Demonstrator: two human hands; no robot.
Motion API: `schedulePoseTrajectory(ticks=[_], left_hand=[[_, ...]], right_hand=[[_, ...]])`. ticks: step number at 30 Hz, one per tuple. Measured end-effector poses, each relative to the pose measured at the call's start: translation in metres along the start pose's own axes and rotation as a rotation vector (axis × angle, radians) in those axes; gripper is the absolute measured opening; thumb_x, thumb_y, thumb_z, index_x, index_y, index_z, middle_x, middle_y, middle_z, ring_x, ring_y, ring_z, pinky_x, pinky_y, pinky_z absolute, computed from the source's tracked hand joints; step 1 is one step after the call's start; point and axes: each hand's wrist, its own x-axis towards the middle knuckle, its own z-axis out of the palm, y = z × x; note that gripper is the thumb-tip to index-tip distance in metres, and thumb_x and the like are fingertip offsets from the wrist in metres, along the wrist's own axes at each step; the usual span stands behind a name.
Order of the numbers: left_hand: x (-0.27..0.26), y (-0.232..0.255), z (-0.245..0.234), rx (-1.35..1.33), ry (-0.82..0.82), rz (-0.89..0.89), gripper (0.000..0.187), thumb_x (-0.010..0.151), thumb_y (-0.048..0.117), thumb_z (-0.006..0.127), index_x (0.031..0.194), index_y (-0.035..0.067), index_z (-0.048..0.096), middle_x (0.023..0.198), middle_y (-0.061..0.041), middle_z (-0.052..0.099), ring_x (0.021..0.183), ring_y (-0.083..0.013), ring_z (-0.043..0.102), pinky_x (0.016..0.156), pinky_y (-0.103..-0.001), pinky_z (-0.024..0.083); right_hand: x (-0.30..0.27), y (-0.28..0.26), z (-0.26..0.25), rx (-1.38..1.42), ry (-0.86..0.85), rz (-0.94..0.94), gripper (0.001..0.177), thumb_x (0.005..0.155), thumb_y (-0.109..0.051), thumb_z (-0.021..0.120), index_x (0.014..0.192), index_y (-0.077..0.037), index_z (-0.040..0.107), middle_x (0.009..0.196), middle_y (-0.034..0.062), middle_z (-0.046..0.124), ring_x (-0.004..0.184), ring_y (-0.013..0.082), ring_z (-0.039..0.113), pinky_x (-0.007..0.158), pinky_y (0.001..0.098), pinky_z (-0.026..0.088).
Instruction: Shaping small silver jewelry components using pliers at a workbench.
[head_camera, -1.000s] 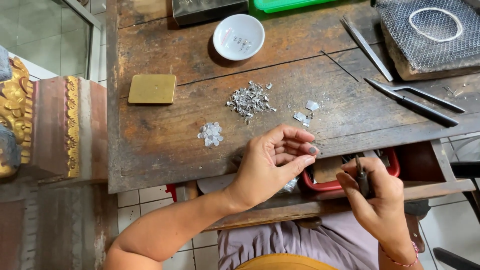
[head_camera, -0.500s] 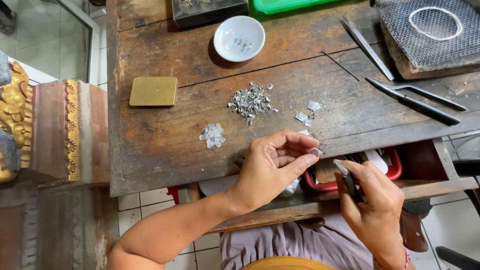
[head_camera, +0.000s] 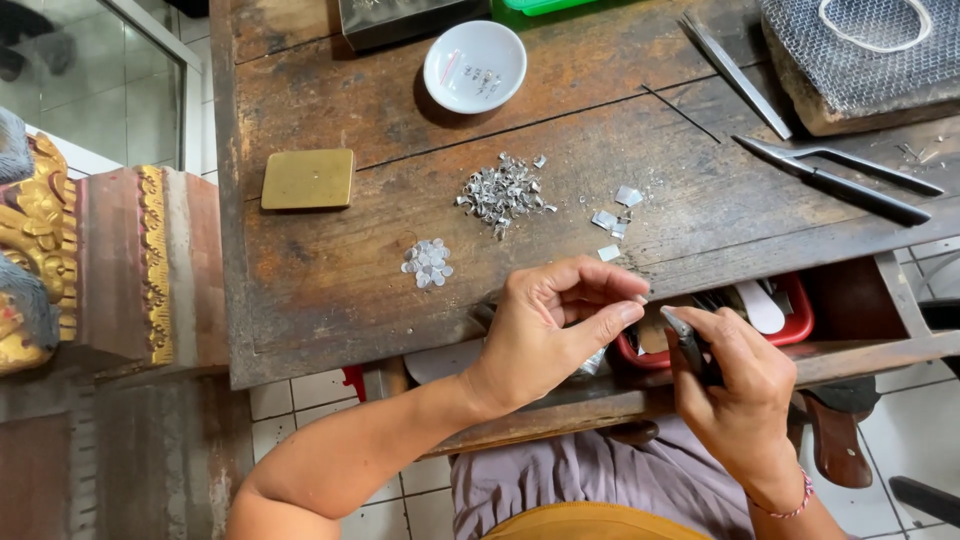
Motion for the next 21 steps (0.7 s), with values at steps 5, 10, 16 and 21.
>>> schedulePoseTrajectory(ticks=[5, 10, 16, 21], left_hand=[[0.0, -0.002, 0.0, 0.017, 0.015, 0.035, 0.007, 0.093, 0.004, 0.075, 0.1, 0.005, 0.075, 0.098, -0.005, 0.074, 0.089, -0.0081, 0.07, 0.084, -0.019, 0.06], [0.001, 0.0, 0.0, 0.026, 0.065, -0.001, 0.009, 0.092, 0.004, 0.076, 0.101, 0.004, 0.076, 0.096, -0.005, 0.076, 0.085, -0.0066, 0.07, 0.08, -0.019, 0.06], [0.004, 0.0, 0.001, -0.003, 0.074, -0.047, 0.021, 0.092, 0.001, 0.073, 0.112, 0.003, 0.068, 0.1, -0.013, 0.076, 0.097, -0.0165, 0.077, 0.091, -0.025, 0.064], [0.005, 0.004, 0.001, 0.032, 0.089, -0.072, 0.025, 0.09, 0.0, 0.073, 0.113, 0.004, 0.064, 0.099, -0.014, 0.077, 0.097, -0.0167, 0.077, 0.09, -0.025, 0.065]], right_hand=[[-0.006, 0.01, 0.007, 0.024, 0.071, -0.071, 0.018, 0.099, 0.008, 0.064, 0.117, 0.005, 0.063, 0.1, 0.0134, 0.07, 0.064, 0.0263, 0.047, 0.062, 0.0367, 0.039], [-0.003, 0.008, 0.004, 0.077, 0.035, -0.019, 0.016, 0.097, 0.007, 0.064, 0.113, 0.004, 0.065, 0.099, 0.0139, 0.07, 0.07, 0.0259, 0.056, 0.068, 0.0357, 0.045], [0.005, 0.011, -0.008, 0.028, -0.017, 0.098, 0.016, 0.101, -0.004, 0.066, 0.115, 0.003, 0.068, 0.108, 0.013, 0.075, 0.087, 0.0232, 0.071, 0.08, 0.0331, 0.053], [0.006, 0.014, -0.01, -0.054, -0.015, 0.06, 0.018, 0.1, -0.003, 0.068, 0.118, 0.003, 0.068, 0.107, 0.0126, 0.074, 0.082, 0.0231, 0.069, 0.077, 0.0328, 0.052]])
